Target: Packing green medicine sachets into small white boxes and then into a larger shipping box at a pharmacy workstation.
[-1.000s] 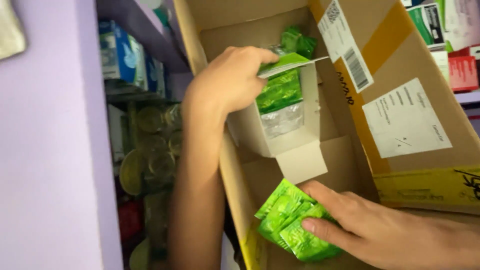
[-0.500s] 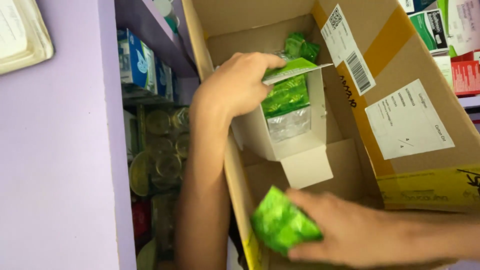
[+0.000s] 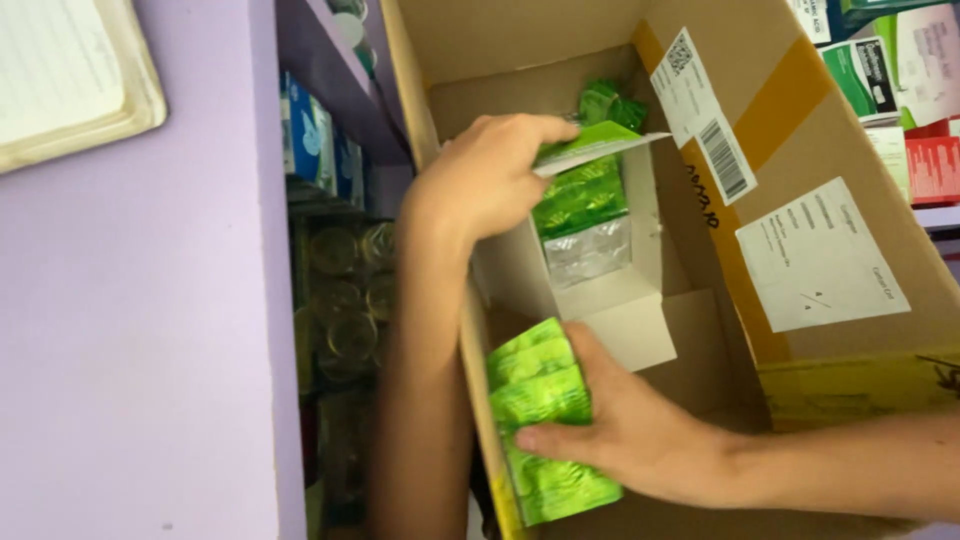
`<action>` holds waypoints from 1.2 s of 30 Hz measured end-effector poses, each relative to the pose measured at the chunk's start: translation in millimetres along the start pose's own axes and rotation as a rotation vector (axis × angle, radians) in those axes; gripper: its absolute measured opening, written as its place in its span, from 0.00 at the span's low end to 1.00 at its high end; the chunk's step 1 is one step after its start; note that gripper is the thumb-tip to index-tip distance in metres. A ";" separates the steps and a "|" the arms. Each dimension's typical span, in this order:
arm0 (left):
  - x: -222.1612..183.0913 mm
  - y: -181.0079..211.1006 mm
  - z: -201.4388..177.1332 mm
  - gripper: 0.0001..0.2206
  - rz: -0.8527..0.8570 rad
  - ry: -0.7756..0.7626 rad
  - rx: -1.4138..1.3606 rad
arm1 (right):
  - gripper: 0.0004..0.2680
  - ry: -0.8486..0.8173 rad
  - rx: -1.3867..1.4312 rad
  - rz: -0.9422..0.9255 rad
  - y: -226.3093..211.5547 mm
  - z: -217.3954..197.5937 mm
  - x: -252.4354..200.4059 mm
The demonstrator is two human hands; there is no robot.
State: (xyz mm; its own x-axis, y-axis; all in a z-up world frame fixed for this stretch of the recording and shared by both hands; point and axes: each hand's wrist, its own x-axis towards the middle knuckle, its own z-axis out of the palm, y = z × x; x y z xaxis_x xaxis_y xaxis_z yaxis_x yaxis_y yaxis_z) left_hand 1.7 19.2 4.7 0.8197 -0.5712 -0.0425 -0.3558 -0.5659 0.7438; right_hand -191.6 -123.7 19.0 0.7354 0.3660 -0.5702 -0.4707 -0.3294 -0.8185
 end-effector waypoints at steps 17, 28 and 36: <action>3.9 -9.6 0.9 0.24 -0.042 0.000 0.019 | 0.39 0.038 -0.169 -0.341 -8.4 -14.2 7.6; 0.9 -2.1 -5.3 0.23 -0.132 -0.032 0.012 | 0.23 -0.113 -0.120 0.162 -19.8 -15.1 1.6; 2.8 -3.8 -4.4 0.23 -0.109 -0.046 0.025 | 0.26 -0.070 -0.321 -0.426 -17.4 -19.5 -2.3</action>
State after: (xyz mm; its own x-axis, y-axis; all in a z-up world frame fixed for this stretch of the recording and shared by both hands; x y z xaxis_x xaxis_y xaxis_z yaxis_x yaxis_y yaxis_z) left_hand 7.3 22.3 4.6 0.8328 -0.5319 -0.1531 -0.2773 -0.6404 0.7162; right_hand -175.6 -135.8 35.9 0.7895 0.5786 -0.2045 0.0433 -0.3849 -0.9219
